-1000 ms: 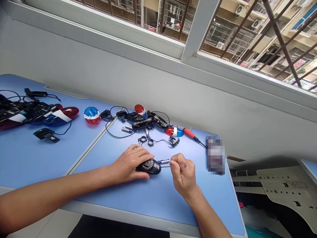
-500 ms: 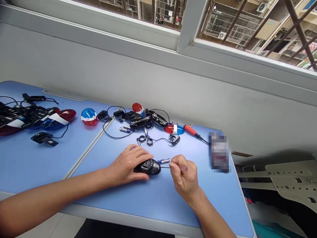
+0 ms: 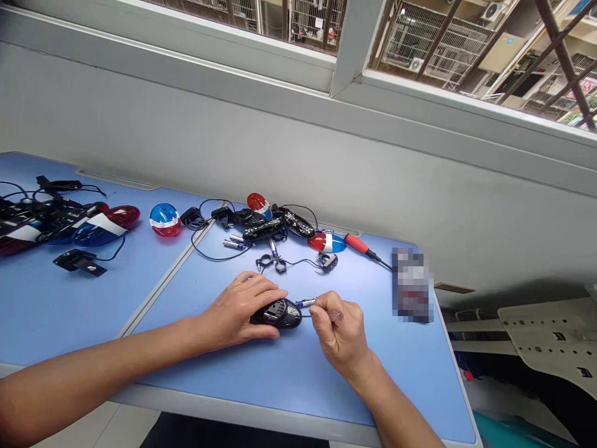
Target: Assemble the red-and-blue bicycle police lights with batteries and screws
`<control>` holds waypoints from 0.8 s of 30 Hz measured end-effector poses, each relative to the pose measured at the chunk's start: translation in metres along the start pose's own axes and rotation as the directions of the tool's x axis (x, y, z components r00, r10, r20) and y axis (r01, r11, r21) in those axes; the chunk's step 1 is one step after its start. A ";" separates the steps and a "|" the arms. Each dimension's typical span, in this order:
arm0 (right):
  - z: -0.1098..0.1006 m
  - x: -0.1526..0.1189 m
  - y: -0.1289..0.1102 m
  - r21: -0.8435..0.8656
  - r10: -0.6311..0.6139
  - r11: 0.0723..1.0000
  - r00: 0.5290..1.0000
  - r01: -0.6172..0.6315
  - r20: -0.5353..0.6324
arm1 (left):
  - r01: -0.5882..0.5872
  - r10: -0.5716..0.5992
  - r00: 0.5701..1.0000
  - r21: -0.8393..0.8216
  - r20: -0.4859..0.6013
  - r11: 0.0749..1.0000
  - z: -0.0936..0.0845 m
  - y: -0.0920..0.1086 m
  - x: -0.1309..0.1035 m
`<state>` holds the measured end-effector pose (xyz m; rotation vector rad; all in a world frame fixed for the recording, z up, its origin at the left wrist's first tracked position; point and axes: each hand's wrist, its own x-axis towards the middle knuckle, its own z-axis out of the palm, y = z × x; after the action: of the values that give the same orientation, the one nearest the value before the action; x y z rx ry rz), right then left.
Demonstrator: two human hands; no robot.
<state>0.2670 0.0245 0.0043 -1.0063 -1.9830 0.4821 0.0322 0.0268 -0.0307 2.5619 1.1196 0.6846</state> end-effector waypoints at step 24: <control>-0.003 0.002 0.000 0.129 0.162 0.980 0.982 -0.149 -0.093 | 0.019 -0.018 1.000 -0.030 0.016 0.999 0.000 0.000 0.000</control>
<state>0.2688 0.0261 0.0074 -1.0919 -1.7698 0.6167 0.0320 0.0270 -0.0304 2.5241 1.1178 0.6705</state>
